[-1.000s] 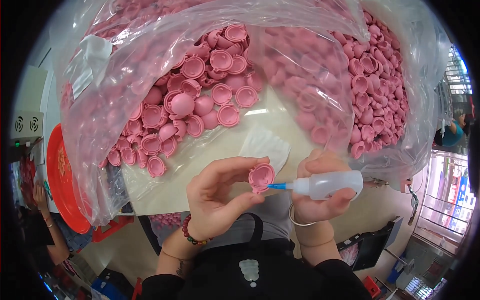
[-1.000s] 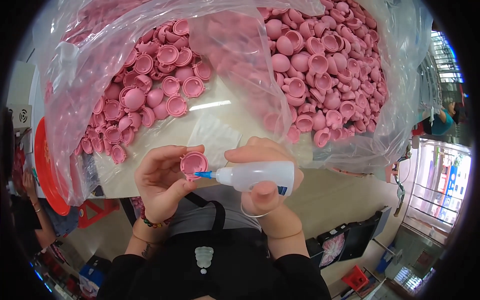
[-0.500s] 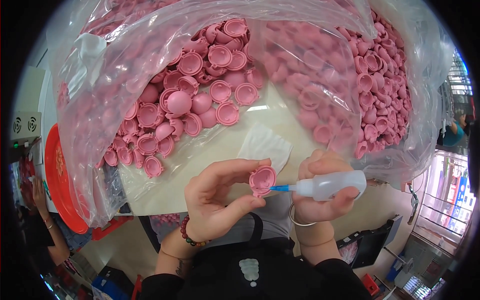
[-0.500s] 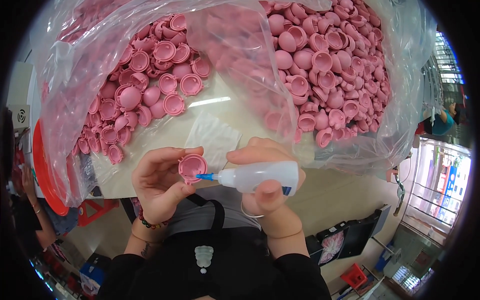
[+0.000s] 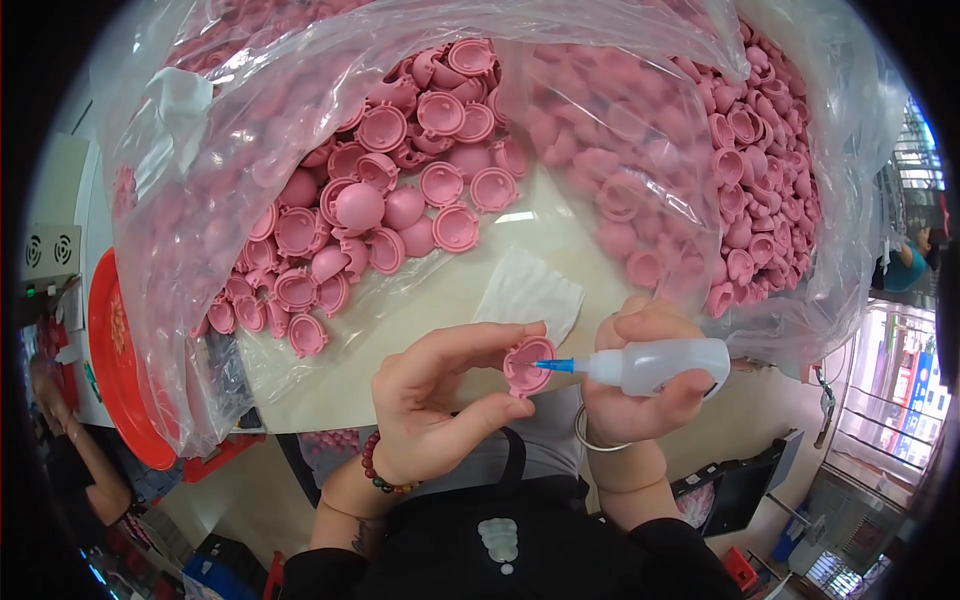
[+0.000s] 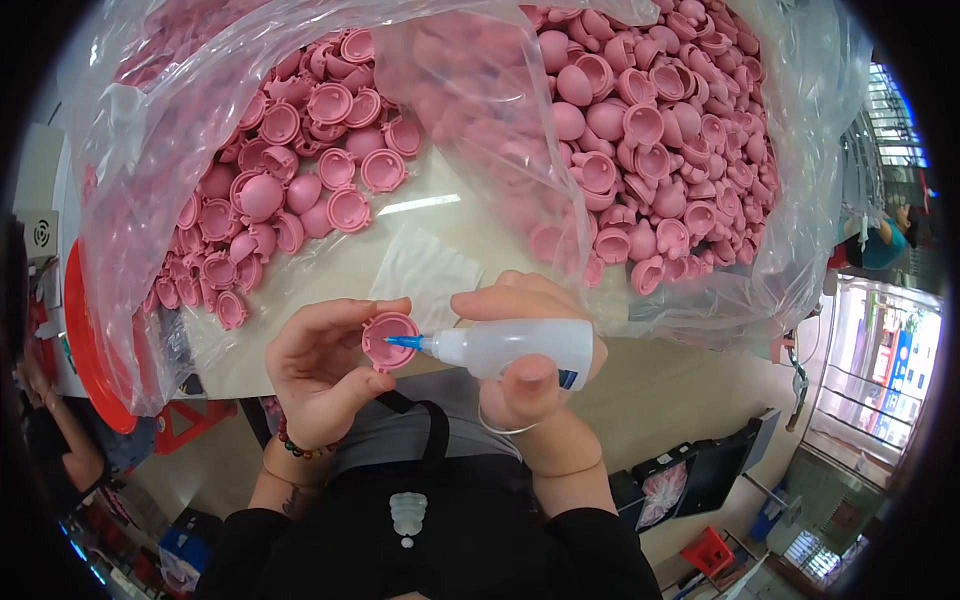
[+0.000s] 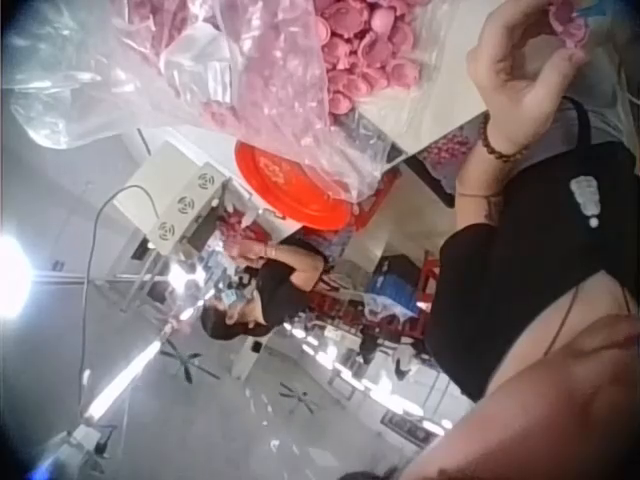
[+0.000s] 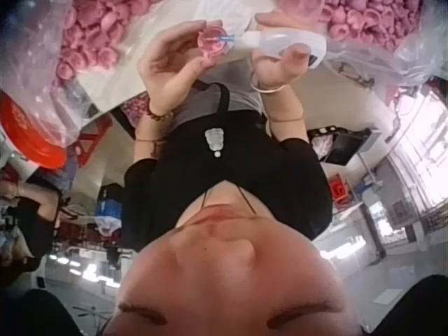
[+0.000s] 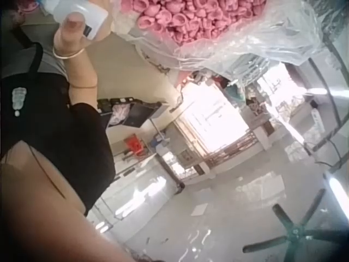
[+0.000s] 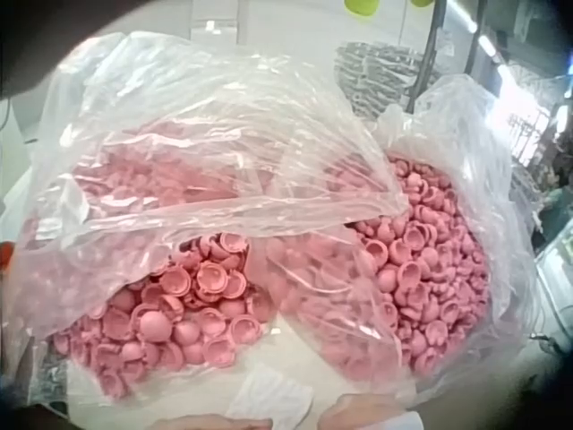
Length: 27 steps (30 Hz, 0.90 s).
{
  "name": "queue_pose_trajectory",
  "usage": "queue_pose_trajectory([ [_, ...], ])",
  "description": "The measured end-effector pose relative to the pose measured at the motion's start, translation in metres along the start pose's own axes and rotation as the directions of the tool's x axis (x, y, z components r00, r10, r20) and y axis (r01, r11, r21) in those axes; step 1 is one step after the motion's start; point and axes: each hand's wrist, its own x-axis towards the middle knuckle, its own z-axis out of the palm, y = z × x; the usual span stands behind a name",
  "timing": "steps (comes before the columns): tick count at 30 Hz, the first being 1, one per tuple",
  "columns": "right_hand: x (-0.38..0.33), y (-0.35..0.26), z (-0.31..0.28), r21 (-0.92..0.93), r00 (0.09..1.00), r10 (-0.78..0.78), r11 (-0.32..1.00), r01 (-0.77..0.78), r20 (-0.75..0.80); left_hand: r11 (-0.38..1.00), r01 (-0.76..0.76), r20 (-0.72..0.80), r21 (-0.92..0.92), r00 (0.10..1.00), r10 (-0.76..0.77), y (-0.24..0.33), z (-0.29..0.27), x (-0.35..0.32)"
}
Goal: The person assembles plastic toys by applying glue from a bottle to casing pieces, pressing the parts together by hand, wiping them with a cloth, and placing the assembled toys onto a tray.
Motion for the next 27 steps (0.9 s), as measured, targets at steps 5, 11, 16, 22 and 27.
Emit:
queue_pose_trajectory([
  [5, -0.0002, -0.0015, -0.0040, -0.005, 0.998, -0.017, 1.000, 0.017, -0.062, 1.000, -0.003, 0.014, 0.010, 1.000, 0.003, 0.0000, -0.0004, -0.0008],
  [11, 0.0019, 0.0006, -0.0021, 0.009, 0.994, -0.037, 0.999, 0.038, -0.098, 0.999, -0.017, 0.023, 0.032, 1.000, 0.017, 0.0003, -0.0007, -0.0004],
  [16, -0.0010, 0.0040, -0.0014, -0.092, 0.989, -0.049, 0.995, 0.036, -0.142, 0.998, -0.033, 0.015, 0.050, 0.999, 0.032, -0.0004, -0.0001, -0.0011],
  [22, -0.0034, 0.0035, -0.0029, -0.108, 0.990, -0.067, 0.993, 0.054, -0.121, 0.927, -0.168, 0.022, 0.337, 0.985, 0.171, -0.0005, 0.0008, 0.0015],
  [27, -0.0049, 0.0029, -0.0061, -0.065, 0.993, -0.064, 0.996, 0.058, -0.099, 0.857, -0.216, 0.014, 0.467, 0.971, 0.237, -0.0012, 0.0028, 0.0008],
])
